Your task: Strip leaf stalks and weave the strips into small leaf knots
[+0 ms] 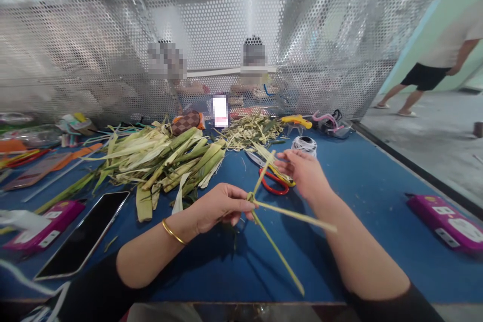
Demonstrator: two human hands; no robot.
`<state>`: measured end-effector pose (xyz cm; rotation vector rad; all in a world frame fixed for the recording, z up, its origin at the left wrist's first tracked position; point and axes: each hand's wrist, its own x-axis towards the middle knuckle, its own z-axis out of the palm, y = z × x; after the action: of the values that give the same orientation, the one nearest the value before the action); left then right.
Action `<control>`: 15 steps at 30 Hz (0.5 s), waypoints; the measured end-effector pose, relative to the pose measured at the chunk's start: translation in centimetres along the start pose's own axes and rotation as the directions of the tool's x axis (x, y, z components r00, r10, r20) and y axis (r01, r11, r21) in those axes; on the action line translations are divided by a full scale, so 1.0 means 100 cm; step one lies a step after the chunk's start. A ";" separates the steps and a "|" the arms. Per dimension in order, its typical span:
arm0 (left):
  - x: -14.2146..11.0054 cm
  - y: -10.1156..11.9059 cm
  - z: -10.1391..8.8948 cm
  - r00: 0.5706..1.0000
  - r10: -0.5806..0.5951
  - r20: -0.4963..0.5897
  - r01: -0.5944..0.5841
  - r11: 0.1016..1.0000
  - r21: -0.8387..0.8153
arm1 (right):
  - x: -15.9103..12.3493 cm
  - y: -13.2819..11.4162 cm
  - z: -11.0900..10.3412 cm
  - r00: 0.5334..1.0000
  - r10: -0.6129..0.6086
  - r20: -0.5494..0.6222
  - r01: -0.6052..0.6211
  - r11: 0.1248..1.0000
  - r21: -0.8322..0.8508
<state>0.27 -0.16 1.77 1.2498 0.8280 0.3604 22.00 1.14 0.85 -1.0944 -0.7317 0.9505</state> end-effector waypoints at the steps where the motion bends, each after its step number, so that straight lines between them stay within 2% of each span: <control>1: 0.001 0.000 0.000 0.999 -0.005 -0.050 0.003 0.998 -0.055 | 0.001 -0.007 -0.004 0.997 -0.062 -0.040 0.062 0.998 -0.020; 2: 0.002 0.000 -0.001 0.995 -0.013 -0.099 0.001 0.993 -0.116 | 0.000 -0.014 -0.007 0.980 -0.172 -0.098 0.166 0.984 -0.066; 3: 0.002 0.001 -0.002 0.989 -0.025 -0.146 -0.001 0.984 -0.178 | -0.003 -0.022 -0.010 0.928 -0.336 -0.162 0.312 0.937 -0.157; 4: 0.003 0.001 -0.003 0.983 -0.039 -0.182 -0.005 0.972 -0.236 | -0.007 -0.029 -0.011 0.834 -0.516 -0.192 0.455 0.843 -0.288; 5: 0.003 0.002 -0.004 0.978 -0.050 -0.204 -0.011 0.957 -0.289 | -0.013 -0.035 -0.010 0.715 -0.683 -0.151 0.573 0.695 -0.434; 6: 0.003 0.003 -0.006 0.975 -0.055 -0.213 -0.020 0.941 -0.337 | -0.020 -0.038 -0.008 0.587 -0.809 -0.030 0.640 0.486 -0.595; 7: 0.003 0.003 -0.007 0.976 -0.052 -0.213 -0.034 0.924 -0.380 | -0.028 -0.040 -0.004 0.488 -0.862 0.136 0.674 0.273 -0.686; 8: 0.004 0.004 -0.008 0.978 -0.042 -0.204 -0.048 0.907 -0.419 | -0.037 -0.038 0.001 0.403 -0.863 0.304 0.724 0.099 -0.682; 9: 0.004 0.004 -0.009 0.980 -0.031 -0.195 -0.062 0.889 -0.454 | -0.046 -0.034 0.008 0.348 -0.776 0.526 0.805 -0.039 -0.591; 10: 0.005 0.003 -0.010 0.981 -0.017 -0.193 -0.079 0.872 -0.483 | -0.053 -0.027 0.015 0.268 -0.658 0.704 0.881 -0.128 -0.455; 11: 0.006 0.003 -0.011 0.980 -0.005 -0.199 -0.098 0.859 -0.502 | -0.060 -0.019 0.022 0.210 -0.511 0.833 0.922 -0.179 -0.343; 12: 0.007 0.002 -0.011 0.977 0.007 -0.212 -0.117 0.851 -0.512 | -0.065 -0.010 0.029 0.161 -0.374 0.913 0.943 -0.214 -0.254; 14: 0.010 -0.001 -0.013 0.972 0.022 -0.233 -0.141 0.849 -0.509 | -0.069 0.007 0.039 0.144 -0.219 0.965 0.938 -0.279 -0.203; 15: 0.011 -0.002 -0.014 0.970 0.028 -0.240 -0.148 0.852 -0.501 | -0.070 0.014 0.042 0.137 -0.191 0.972 0.930 -0.313 -0.192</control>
<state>0.01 1.46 1.04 0.7473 0.7948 0.7596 15.05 -3.32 0.56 -0.8691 -2.5384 -0.6054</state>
